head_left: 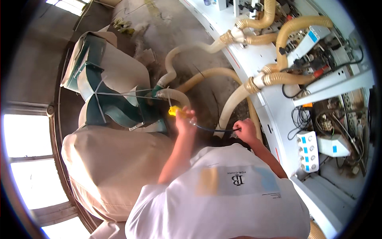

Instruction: The person uses an air-pressure nozzle to blow dust and wood shavings off the internal components and surrounding floor of a large woodworking machine.

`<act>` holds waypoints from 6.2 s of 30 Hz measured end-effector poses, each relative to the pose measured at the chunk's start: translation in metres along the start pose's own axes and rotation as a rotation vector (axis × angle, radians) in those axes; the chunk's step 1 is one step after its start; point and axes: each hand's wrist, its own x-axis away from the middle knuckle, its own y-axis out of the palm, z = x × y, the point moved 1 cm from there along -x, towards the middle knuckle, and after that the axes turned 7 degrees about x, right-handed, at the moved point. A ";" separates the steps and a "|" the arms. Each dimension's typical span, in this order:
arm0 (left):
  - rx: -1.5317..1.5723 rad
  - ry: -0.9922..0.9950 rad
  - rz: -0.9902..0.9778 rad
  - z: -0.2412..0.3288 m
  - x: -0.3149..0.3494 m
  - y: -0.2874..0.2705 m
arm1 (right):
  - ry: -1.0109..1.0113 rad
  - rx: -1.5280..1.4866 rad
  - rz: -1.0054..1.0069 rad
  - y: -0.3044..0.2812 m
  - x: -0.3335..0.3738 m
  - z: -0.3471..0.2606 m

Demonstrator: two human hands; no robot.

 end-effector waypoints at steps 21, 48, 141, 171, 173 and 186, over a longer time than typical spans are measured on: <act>0.032 -0.077 0.360 0.113 -0.339 0.011 | 0.497 0.024 0.691 -0.106 -0.354 0.095; -1.409 -0.499 -0.738 0.322 -0.647 0.314 | 0.682 0.456 -0.190 0.071 -0.842 0.095; -1.358 -0.404 -1.209 0.143 -0.842 0.688 | 1.287 0.093 1.576 0.105 -0.718 -0.005; -1.505 0.101 -0.606 0.574 -1.245 0.803 | 0.561 0.654 1.404 0.056 -1.302 -0.072; -1.427 0.184 -0.582 0.616 -1.293 0.789 | 0.582 0.589 1.347 0.063 -1.364 -0.075; -1.353 0.218 -0.484 0.708 -1.331 0.777 | 0.117 0.478 0.864 0.149 -1.687 -0.063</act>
